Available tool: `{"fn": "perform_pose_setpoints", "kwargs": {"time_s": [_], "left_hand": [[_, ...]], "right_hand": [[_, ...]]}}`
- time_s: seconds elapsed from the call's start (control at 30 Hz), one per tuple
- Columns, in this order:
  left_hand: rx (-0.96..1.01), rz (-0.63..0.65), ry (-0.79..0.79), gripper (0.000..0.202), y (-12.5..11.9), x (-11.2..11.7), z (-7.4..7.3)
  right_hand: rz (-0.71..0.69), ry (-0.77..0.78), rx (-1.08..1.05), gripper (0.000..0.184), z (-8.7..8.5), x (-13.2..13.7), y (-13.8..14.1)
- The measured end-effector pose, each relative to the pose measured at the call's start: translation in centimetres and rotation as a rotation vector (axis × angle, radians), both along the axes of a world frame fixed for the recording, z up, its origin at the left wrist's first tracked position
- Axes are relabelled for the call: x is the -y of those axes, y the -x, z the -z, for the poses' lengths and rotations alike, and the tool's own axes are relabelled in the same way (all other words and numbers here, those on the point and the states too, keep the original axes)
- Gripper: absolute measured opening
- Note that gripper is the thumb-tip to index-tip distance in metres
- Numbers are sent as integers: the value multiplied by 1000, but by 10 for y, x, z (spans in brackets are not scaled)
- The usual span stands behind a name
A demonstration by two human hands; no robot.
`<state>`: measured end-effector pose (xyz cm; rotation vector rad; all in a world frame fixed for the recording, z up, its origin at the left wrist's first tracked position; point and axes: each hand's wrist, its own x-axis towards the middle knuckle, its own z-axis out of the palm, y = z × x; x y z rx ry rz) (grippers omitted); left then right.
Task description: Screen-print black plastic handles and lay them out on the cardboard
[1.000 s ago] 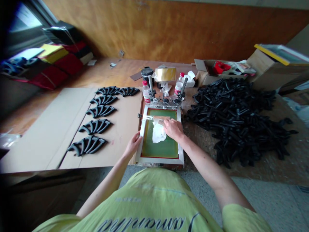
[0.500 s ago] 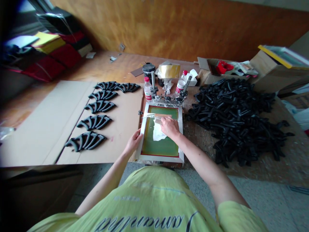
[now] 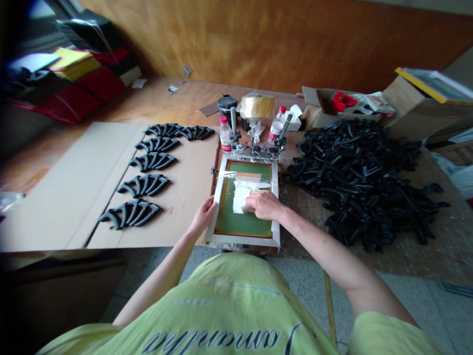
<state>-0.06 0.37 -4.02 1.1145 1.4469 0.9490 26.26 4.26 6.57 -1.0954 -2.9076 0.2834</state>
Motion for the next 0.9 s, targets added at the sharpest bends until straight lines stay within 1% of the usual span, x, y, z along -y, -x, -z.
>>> {"fn": "perform_pose_setpoints", "kwargs": {"time_s": [0.07, 0.13, 0.2, 0.27, 0.33, 0.4, 0.43, 0.47, 0.53, 0.57, 0.6, 0.63, 0.7, 0.73, 0.8, 0.83, 0.9], "left_hand": [[21, 1, -2, 61, 0, 0, -2], [39, -2, 9, 61, 0, 1, -5], [49, -18, 27, 61, 0, 2, -8], [55, -33, 35, 62, -1, 2, -10], [62, -39, 42, 62, -2, 2, -14], [83, -42, 64, 65, -3, 2, -21], [102, -43, 81, 69, -2, 2, -26], [124, -43, 100, 73, -2, 2, -33], [169, -39, 129, 81, 0, 2, -50], [187, -36, 132, 81, 2, 2, -60], [201, -36, 126, 78, 2, 2, -71], [212, -41, 111, 71, 3, 0, -83], [250, -63, 50, 59, 2, -7, -108], [288, -80, -1, 56, 0, -13, -120], [372, -114, -141, 53, -7, -31, -144], [400, -126, -213, 52, -10, -42, -156], [407, -132, -315, 51, -17, -67, -177]], "right_hand": [[83, -61, -42, 19, 5, -3, 5], [129, -128, -90, 25, 15, 5, 8], [109, -144, -128, 29, 25, 18, 7], [58, -119, -151, 28, 28, 28, 4], [40, -91, -153, 21, 21, 26, 3], [106, -88, -155, 15, 8, 10, 7], [162, -97, -161, 19, -1, -2, 11], [223, -108, -171, 28, -9, -14, 14], [337, -127, -200, 49, -26, -39, 13], [392, -135, -225, 56, -34, -49, 7], [451, -145, -264, 58, -40, -58, -3], [520, -161, -315, 55, -43, -65, -16], [684, -218, -408, 41, -43, -71, -48], [757, -238, -424, 35, -38, -70, -63], [835, -239, -394, 33, -18, -59, -81], [832, -216, -368, 33, -4, -50, -82], [740, -156, -321, 29, 25, -28, -70]]}}
